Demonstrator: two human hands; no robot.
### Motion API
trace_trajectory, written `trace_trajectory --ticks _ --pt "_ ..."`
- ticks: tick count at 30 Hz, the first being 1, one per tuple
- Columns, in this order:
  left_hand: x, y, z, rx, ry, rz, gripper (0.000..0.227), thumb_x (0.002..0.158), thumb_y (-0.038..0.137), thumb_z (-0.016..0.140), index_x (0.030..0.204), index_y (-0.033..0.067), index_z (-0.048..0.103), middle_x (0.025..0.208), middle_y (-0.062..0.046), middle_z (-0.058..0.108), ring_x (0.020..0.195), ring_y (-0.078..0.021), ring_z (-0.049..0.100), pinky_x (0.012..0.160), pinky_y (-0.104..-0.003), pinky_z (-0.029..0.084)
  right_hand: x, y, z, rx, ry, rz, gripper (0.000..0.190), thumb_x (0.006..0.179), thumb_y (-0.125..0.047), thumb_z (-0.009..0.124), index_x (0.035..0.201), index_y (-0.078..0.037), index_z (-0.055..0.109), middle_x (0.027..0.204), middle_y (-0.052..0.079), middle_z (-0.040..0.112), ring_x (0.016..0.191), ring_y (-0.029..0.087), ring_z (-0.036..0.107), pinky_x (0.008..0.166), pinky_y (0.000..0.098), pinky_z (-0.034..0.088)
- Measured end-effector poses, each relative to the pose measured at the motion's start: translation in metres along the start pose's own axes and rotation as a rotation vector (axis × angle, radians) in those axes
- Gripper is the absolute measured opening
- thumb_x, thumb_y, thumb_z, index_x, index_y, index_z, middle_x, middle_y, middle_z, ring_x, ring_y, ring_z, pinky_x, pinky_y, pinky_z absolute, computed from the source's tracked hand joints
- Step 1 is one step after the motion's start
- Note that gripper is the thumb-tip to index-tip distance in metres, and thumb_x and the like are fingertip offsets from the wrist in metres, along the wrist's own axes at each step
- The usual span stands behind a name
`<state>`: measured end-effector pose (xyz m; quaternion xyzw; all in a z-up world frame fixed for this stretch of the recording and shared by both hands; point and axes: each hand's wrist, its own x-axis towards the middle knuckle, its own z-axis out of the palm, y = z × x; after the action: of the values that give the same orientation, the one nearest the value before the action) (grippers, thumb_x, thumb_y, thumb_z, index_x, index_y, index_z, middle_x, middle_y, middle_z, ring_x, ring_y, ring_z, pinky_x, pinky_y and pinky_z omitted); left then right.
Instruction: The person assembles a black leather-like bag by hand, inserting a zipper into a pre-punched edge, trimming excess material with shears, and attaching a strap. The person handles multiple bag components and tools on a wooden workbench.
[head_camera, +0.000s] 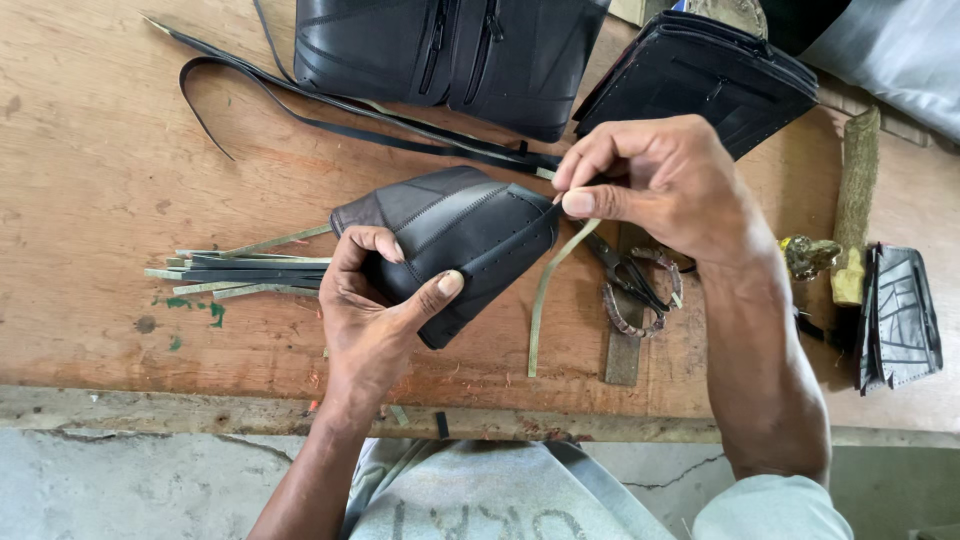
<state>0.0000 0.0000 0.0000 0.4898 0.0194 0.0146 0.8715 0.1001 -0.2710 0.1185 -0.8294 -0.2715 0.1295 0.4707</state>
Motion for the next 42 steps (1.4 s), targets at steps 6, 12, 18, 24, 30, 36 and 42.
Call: trace_trajectory --ticks 6,12,18,24,30,36,42 --pt "0.004 0.011 0.005 -0.233 0.018 -0.107 0.045 0.079 0.0 0.087 0.101 0.0107 0.05 0.105 -0.005 0.064 0.097 -0.0132 0.067 0.083 -0.028 0.063 0.011 0.011 0.023 0.593 -0.024 0.149 0.017 0.098 -0.012 0.076 0.103 0.002 0.07 0.106 0.017 0.071 0.085 0.017 0.071 0.074 0.0276 0.061" --pt "0.003 0.029 0.004 -0.055 -0.056 -0.249 0.06 0.077 0.019 0.088 0.12 0.0104 0.047 0.119 -0.012 0.059 0.108 -0.021 0.064 0.087 -0.038 0.061 -0.028 -0.03 0.027 0.297 0.151 0.247 0.014 0.095 -0.01 0.074 0.096 0.003 0.068 0.103 0.015 0.072 0.081 0.014 0.072 0.07 0.0254 0.063" --pt "-0.012 0.057 0.019 1.059 0.014 0.38 0.096 0.085 0.054 0.077 0.153 0.0058 0.028 0.156 -0.034 0.023 0.148 -0.0467 0.023 0.119 -0.054 0.025 -0.029 -0.035 0.042 0.218 0.225 0.172 0.011 0.099 -0.007 0.073 0.102 0.001 0.068 0.108 0.014 0.072 0.093 0.01 0.067 0.082 0.0205 0.057" --pt "0.012 0.039 0.06 1.003 -0.208 0.228 0.057 0.099 0.048 0.07 0.144 0.0141 0.059 0.154 -0.011 0.053 0.154 -0.0293 0.042 0.131 -0.049 0.028 -0.026 -0.037 0.059 0.26 0.171 0.176 0.012 0.095 -0.008 0.074 0.101 0.0 0.068 0.107 0.013 0.073 0.091 0.009 0.068 0.08 0.0217 0.059" --pt "0.006 0.033 0.03 0.928 -0.253 0.276 0.049 0.101 0.034 0.065 0.146 0.0145 0.06 0.156 -0.013 0.053 0.151 -0.0315 0.04 0.127 -0.051 0.023 -0.034 -0.024 0.059 0.315 0.206 0.172 0.013 0.096 -0.012 0.075 0.1 0.0 0.069 0.104 0.011 0.075 0.089 0.01 0.069 0.079 0.0225 0.059" --pt "-0.02 0.02 -0.01 1.209 -0.203 0.259 0.064 0.097 0.033 0.066 0.155 0.0129 0.047 0.163 -0.018 0.038 0.151 -0.0395 0.03 0.123 -0.053 0.022 -0.036 -0.02 0.067 0.294 0.147 0.158 0.013 0.094 -0.011 0.076 0.098 0.0 0.071 0.106 0.011 0.074 0.089 0.008 0.069 0.078 0.0218 0.06" --pt "-0.023 0.035 0.009 0.985 -0.212 0.275 0.064 0.103 0.038 0.061 0.158 0.0134 0.039 0.168 -0.016 0.031 0.158 -0.0376 0.023 0.128 -0.054 0.019 -0.038 -0.024 0.069 0.175 0.166 0.201 0.013 0.093 -0.011 0.077 0.098 -0.001 0.071 0.105 0.009 0.073 0.081 0.004 0.06 0.066 0.0175 0.047"
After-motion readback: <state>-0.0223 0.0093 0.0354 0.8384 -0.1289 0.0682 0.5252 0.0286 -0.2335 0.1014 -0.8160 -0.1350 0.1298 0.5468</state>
